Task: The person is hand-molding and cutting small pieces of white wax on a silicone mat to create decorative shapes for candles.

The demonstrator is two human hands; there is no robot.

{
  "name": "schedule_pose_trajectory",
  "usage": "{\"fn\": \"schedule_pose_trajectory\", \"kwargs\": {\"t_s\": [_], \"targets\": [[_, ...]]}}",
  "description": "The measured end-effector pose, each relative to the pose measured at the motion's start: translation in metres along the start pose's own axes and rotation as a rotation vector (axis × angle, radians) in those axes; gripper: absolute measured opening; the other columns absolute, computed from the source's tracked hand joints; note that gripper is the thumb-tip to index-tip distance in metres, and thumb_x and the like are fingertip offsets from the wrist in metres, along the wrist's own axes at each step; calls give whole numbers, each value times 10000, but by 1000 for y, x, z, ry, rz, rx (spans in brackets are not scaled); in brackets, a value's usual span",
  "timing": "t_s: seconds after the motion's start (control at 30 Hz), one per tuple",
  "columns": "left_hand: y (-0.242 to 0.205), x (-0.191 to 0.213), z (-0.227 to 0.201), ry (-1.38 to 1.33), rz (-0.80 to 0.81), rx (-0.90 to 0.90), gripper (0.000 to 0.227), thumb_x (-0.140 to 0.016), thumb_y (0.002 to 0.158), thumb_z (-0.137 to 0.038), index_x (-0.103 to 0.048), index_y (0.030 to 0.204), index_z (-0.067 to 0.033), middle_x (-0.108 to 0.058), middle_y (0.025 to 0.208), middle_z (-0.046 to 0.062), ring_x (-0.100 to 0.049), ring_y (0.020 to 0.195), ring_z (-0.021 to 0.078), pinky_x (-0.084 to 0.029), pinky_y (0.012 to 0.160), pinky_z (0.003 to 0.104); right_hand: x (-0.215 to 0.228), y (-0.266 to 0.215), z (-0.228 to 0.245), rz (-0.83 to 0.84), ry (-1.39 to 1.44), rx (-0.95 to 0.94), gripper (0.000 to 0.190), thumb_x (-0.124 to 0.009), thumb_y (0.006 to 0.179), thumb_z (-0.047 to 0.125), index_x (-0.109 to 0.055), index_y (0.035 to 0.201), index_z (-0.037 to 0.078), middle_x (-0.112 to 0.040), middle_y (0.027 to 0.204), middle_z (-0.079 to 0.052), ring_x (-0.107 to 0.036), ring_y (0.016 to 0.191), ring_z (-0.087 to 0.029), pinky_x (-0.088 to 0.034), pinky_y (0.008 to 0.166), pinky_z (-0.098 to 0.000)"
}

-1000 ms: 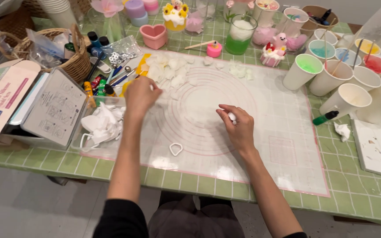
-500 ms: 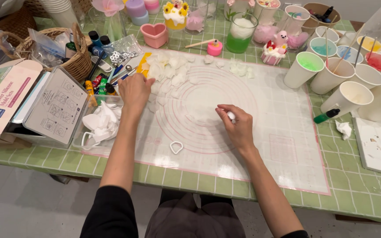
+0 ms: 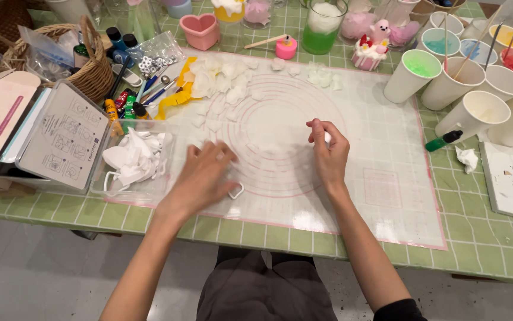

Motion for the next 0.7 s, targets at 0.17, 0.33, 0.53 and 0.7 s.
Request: {"fn": "schedule_pose_trajectory", "kwargs": {"t_s": [0.17,0.33,0.53,0.7], "targets": [[-9,-16,-10,-13,181,-76,375,-795,701,-148,-674,1044,-53,-616,1077,88,-531,1111,275,-372,934,434,0,3,-6,21,82,115,472,-487,1097,404,-738,1021,12,-595,720,0,-516,684,-69,-451,645,-234],[4,-20,1,-90,224,-73,281,-777,731,-112,-691,995,-67,-648,1052,61,-545,1115,243,-390,959,396,-1,4,-11,31,97,123,436,-493,1107,368,-732,1030,12,-616,754,-2,-546,702,-71,-468,651,-232],[83,-28,39,-386,-16,20,365,-827,780,-275,-685,1061,-91,-676,990,55,-626,965,210,-484,902,369,-7,3,-6,36,62,204,202,-601,1034,167,-714,1119,22,-714,944,-20,-645,816,-84,-515,631,-221],[130,-67,52,-179,-46,3,304,-841,788,-276,-743,1012,-96,-690,974,51,-611,1024,240,-413,921,421,-7,5,-19,60,-18,169,176,-630,1018,141,-734,1104,28,-730,918,-28,-674,861,-72,-509,643,-213]]}}
Point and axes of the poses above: each hand's wrist, its own y-axis towards the middle knuckle, its own x-axis out of the back of the hand, z = x × y, the point moved 2 cm from there along y, towards the middle knuckle
